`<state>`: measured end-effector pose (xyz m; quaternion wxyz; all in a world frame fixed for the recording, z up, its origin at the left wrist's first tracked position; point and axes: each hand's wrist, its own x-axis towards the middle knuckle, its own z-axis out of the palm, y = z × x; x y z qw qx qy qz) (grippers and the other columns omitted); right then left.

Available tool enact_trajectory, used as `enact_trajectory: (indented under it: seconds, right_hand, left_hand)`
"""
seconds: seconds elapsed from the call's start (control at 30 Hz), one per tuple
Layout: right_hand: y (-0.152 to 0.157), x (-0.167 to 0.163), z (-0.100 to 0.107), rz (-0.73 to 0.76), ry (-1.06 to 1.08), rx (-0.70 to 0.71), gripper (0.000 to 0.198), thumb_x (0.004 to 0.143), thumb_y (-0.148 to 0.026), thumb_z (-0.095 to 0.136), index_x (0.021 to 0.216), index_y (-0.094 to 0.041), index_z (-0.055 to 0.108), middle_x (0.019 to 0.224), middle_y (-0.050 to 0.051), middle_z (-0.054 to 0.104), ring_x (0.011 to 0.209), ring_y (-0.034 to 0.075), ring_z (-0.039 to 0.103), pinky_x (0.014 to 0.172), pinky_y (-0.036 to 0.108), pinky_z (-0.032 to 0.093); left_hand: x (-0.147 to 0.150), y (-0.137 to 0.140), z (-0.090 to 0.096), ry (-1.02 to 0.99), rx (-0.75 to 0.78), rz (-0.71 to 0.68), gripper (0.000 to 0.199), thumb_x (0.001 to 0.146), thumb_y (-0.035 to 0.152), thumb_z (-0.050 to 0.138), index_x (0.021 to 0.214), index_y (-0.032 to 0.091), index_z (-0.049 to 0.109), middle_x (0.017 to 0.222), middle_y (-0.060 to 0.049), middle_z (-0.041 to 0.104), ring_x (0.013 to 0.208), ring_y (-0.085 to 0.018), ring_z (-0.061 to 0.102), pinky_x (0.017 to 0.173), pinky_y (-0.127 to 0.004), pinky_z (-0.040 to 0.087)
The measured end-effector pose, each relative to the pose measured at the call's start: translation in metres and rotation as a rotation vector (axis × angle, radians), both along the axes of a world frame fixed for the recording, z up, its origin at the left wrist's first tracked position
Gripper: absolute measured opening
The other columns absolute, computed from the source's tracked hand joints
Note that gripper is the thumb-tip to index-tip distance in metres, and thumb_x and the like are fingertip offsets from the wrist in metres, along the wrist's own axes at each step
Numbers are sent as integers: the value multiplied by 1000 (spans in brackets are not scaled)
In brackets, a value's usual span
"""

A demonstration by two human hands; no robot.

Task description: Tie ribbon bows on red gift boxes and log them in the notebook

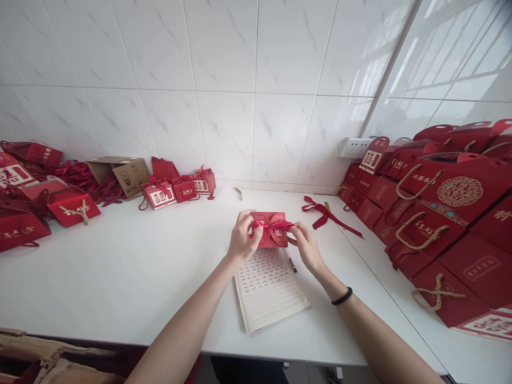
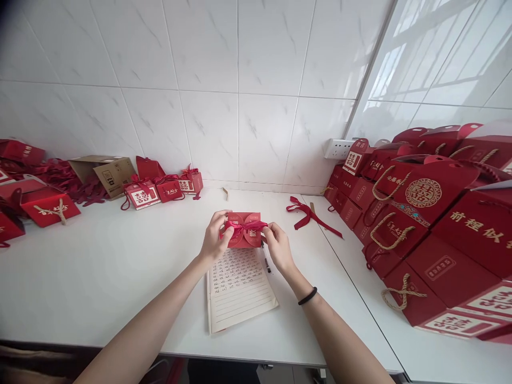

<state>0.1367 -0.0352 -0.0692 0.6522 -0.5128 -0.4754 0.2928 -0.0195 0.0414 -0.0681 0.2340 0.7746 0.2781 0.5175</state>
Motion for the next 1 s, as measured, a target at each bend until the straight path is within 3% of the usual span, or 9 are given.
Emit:
enact_trajectory:
  seconds: [0.13,0.33,1.0]
  right_hand:
    - [0,-4,5,5,75,-18,57,72,-74,57,63,-18,54,75,5,52,78,21,53,69,33,54]
    - [3,1,2,20,142,-60,56,59,-71,71,59,-18,51,70,3,51,74,20,52,69,32,52]
    - [4,-4,-6,-6,231,-11,49,65,-66,69,69,-20,53,79,3,58,83,22,58,67,31,52]
  left_hand:
    - [5,-2,0,-50,-105,54,31,88,37,40,63,19,41,109,-9,53,109,-21,52,86,-34,45]
    - [9,0,-5,-98,-127,11,20,91,33,40,76,20,45,119,-10,52,116,-19,49,93,-35,43]
    - [16,0,-15,-202,-102,157,25,92,40,37,80,20,47,108,-10,54,107,-19,52,91,-35,44]
